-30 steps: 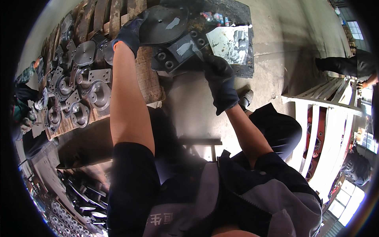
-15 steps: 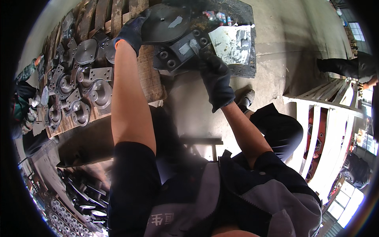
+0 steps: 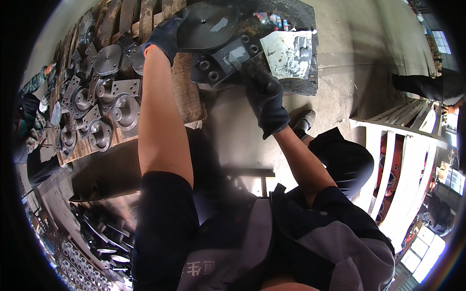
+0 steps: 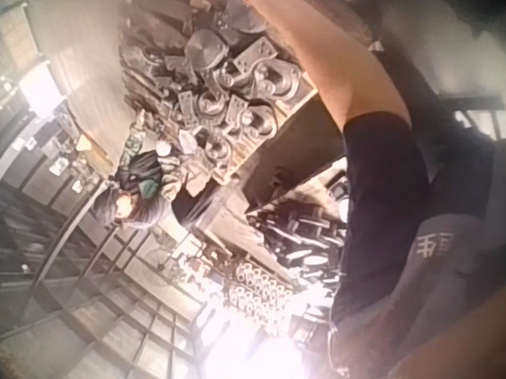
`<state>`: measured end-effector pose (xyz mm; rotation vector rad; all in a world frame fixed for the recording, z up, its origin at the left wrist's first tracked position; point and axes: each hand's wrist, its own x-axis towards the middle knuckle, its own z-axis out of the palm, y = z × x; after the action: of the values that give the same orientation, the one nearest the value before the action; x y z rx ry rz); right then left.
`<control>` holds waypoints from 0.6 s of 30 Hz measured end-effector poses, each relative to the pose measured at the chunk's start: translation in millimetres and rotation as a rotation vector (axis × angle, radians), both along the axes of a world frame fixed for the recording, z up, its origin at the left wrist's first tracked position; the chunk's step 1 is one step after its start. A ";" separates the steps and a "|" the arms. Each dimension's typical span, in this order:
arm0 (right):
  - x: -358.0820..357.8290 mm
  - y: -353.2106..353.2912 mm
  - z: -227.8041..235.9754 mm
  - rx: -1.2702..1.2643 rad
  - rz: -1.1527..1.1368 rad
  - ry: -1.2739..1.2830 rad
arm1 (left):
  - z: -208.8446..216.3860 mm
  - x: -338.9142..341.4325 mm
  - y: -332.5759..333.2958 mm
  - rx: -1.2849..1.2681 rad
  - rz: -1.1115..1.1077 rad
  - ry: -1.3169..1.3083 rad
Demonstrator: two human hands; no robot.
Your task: The person scrapes metal parts with a handheld scraper, then places them on a wooden pallet. The person repeats this process for several metal parts.
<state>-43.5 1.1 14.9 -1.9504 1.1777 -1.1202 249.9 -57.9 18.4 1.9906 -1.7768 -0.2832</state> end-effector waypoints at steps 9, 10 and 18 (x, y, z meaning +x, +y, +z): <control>2.7 5.6 15.7 -0.082 0.094 -0.059 | -19.2 11.2 -9.6 -0.013 0.011 0.106; 3.4 6.0 17.2 -0.076 0.098 -0.059 | -14.5 8.7 -7.7 -0.061 -0.039 -0.002; -14.6 8.2 4.4 0.539 0.377 -0.481 | 29.6 -23.2 9.3 0.050 0.053 0.009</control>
<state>-58.1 9.3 19.3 -1.3157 0.7132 -0.8830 226.7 -48.5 48.0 2.0647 -1.7250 -0.3219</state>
